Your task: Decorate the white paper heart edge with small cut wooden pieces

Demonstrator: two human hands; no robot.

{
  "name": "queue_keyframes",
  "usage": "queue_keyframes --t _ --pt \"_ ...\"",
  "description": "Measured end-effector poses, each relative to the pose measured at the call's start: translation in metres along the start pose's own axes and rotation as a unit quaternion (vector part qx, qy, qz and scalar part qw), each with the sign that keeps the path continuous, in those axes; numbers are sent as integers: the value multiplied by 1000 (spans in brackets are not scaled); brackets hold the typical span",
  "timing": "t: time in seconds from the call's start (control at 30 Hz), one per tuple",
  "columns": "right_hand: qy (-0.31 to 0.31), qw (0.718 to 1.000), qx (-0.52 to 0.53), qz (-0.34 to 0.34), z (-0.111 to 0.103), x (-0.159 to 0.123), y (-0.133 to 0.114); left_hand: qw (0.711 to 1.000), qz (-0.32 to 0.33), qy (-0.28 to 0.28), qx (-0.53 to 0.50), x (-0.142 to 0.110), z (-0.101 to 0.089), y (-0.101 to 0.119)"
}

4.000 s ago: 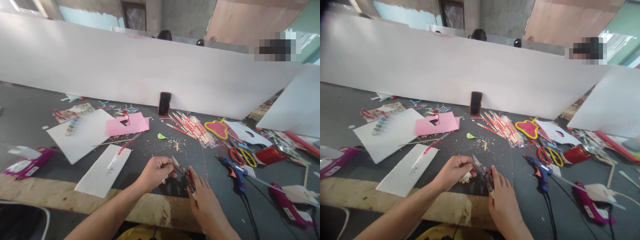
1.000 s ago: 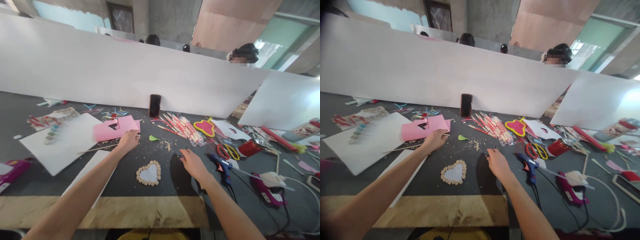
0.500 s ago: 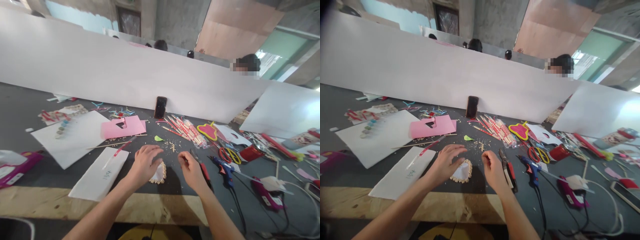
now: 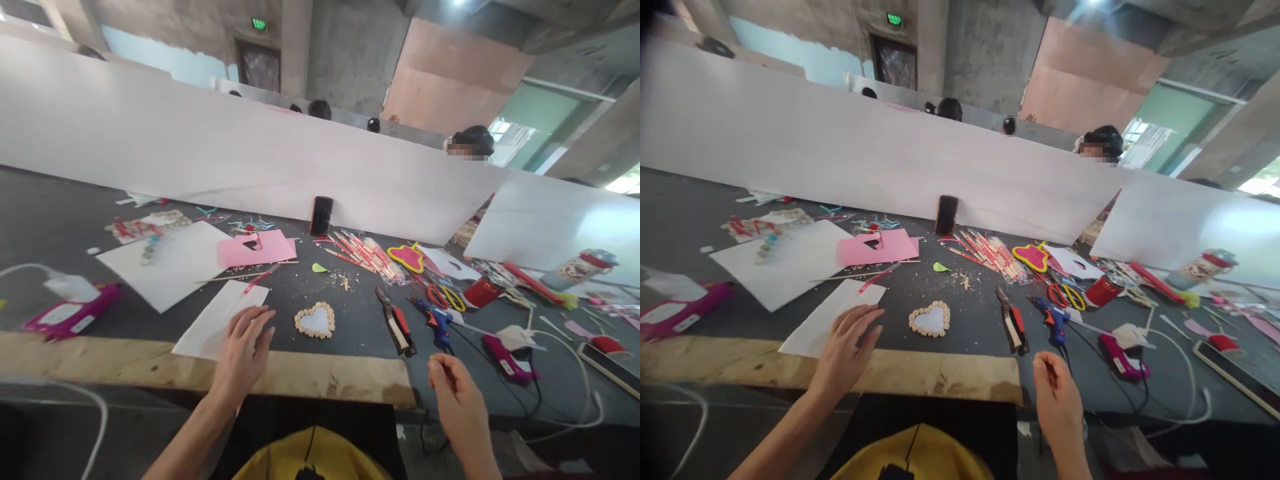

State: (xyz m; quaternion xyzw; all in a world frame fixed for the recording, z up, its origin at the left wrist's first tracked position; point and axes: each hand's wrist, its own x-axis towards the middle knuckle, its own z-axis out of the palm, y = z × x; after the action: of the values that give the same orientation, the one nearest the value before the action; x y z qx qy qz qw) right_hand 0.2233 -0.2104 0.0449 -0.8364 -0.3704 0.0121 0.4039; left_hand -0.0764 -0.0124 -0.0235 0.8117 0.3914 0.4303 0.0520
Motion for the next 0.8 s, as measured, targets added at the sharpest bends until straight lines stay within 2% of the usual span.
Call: queue_keyframes --t 0.17,0.3,0.4,0.57,0.7,0.8 --pt "5 999 28 -20 -9 -11 -3 999 20 25 -5 -4 6 8" --pt "0 999 38 -17 -15 -27 13 999 25 20 11 -4 11 8" --pt "-38 998 49 -14 -14 -36 26 999 30 8 24 -5 11 8" --pt "-99 991 72 -47 7 -25 25 999 29 -11 32 -7 9 9" --pt "-144 982 59 -111 34 0 5 999 12 -26 29 -6 8 11" --pt "-159 970 15 -184 53 26 -13 999 3 -40 22 -6 8 11"
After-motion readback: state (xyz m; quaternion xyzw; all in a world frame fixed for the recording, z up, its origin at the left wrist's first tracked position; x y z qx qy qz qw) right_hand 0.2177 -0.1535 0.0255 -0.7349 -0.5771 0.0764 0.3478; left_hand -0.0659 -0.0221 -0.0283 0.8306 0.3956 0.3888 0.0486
